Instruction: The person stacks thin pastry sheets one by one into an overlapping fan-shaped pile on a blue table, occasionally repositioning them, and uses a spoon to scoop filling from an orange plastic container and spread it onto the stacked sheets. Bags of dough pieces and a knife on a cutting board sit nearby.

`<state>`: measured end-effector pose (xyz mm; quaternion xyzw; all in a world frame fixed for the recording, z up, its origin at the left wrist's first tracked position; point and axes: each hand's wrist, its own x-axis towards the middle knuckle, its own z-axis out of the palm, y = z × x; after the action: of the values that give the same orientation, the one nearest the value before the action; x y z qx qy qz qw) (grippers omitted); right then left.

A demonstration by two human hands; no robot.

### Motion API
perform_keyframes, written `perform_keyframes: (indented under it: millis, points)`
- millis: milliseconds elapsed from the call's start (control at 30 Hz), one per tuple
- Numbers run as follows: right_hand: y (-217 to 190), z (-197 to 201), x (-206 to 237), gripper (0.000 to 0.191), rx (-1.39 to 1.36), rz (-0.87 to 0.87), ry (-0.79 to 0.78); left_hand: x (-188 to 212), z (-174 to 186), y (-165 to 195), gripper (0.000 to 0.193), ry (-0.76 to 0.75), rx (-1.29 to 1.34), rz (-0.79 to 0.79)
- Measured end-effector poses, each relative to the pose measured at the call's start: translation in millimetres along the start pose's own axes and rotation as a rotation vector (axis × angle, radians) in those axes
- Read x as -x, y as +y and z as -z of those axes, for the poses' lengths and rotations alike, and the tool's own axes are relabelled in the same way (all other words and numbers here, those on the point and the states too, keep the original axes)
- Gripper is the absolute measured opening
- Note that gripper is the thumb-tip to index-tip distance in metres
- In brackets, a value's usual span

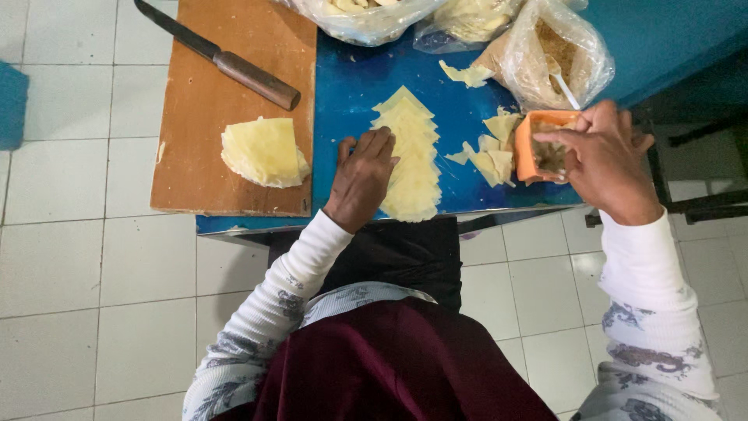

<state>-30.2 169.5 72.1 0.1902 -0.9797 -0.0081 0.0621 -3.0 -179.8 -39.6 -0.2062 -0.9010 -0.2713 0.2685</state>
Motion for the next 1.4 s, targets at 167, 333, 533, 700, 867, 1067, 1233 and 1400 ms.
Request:
perform_keyframes:
  millis: [167,333,533,700,867,1067,1233,1400]
  points:
    - [10,-24,28,0.040,-0.084,-0.030,0.046,2,-1,2,0.038,-0.007,-0.033,-0.005]
    - [22,-44,33,0.036,-0.099,-0.158,0.115,3,-1,2,0.039,0.015,-0.042,-0.015]
    - [29,-67,25,0.043,-0.177,-0.124,0.190,2,0,3,0.038,0.002,-0.051,-0.012]
    - [25,-60,22,0.039,-0.182,-0.171,0.171,3,0,4,0.039,0.006,-0.034,0.002]
    - [7,-32,19,0.031,-0.341,-0.143,0.232,2,-2,1,0.039,0.009,-0.037,0.002]
    - [-74,-43,-23,0.063,-0.315,0.099,0.241,2,-8,-2,0.043,0.024,-0.004,0.021]
    - [-132,-72,-65,0.055,-0.105,0.269,0.256,1,-9,-3,0.042,-0.002,-0.037,0.050]
    - [-131,-67,-79,0.053,0.338,0.337,0.353,0,-9,-2,0.040,-0.011,-0.107,0.072]
